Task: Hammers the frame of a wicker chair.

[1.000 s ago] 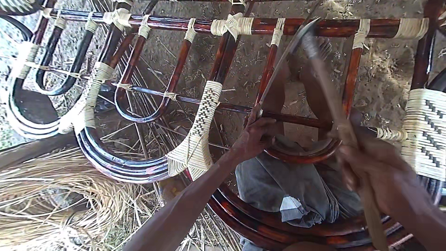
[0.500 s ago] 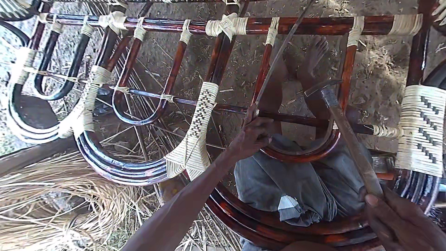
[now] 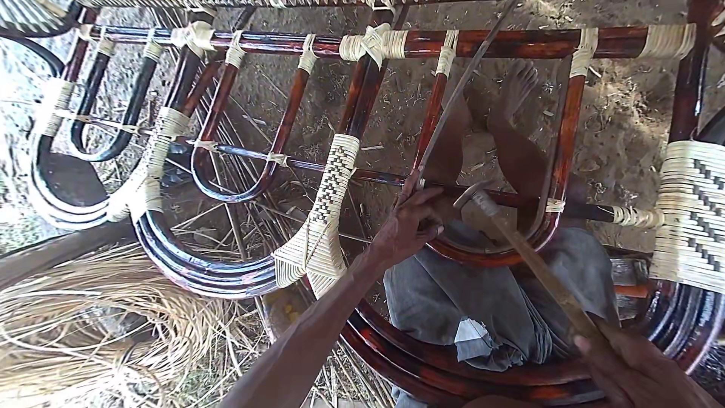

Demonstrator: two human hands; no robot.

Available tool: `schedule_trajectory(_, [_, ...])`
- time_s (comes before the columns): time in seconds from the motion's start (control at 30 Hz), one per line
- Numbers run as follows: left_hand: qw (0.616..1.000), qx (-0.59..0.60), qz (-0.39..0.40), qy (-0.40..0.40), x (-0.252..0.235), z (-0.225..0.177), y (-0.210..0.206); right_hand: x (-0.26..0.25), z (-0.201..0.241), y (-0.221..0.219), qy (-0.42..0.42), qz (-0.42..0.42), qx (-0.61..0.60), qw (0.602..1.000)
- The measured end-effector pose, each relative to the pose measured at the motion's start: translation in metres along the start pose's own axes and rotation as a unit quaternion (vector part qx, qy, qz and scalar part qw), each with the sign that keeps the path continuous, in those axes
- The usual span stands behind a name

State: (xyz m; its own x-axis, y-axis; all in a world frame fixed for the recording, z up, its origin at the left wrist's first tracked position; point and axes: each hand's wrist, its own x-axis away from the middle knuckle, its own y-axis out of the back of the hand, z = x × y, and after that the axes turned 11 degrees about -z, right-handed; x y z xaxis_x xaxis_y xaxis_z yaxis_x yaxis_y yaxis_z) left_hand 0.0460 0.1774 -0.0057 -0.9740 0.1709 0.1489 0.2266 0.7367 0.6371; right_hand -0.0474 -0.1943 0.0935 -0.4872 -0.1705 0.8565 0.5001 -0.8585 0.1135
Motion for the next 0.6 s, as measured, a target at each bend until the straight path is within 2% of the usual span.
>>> schedule_trajectory(0.07, [0.994,0.014,-0.106,0.036,0.016,-0.006,0.009,0.004,0.003,0.001,-0.002,-0.026,-0.09,0.996])
schedule_trajectory(0.1, [0.981,0.05,-0.16,0.095,0.026,-0.011,0.012,0.006,0.001,0.002,-0.002,-0.032,-0.13,0.991])
schedule_trajectory(0.17, [0.921,0.194,-0.195,0.276,0.045,-0.024,0.012,0.008,-0.005,0.003,0.0,-0.023,-0.174,0.984])
schedule_trajectory(0.2, [0.876,0.279,-0.179,0.35,0.048,-0.03,0.01,0.007,-0.008,0.002,-0.002,-0.012,-0.181,0.983])
schedule_trajectory(0.23, [0.835,0.35,-0.163,0.392,0.048,-0.033,0.007,0.007,-0.01,-0.001,-0.005,-0.002,-0.182,0.983])
schedule_trajectory(0.3, [0.798,0.41,-0.146,0.417,0.04,-0.032,0.001,0.007,-0.011,-0.007,-0.004,0.011,-0.18,0.984])
schedule_trajectory(0.43, [0.758,0.446,-0.126,0.458,0.013,-0.029,-0.003,0.017,-0.012,-0.011,0.066,-0.009,-0.209,0.976])
schedule_trajectory(0.53, [0.762,0.459,-0.113,0.443,0.009,-0.021,-0.007,0.019,-0.019,-0.012,0.13,-0.036,-0.199,0.971])
schedule_trajectory(0.6, [0.775,0.444,-0.112,0.435,0.007,-0.02,-0.01,0.02,-0.028,-0.014,0.118,-0.057,-0.152,0.98])
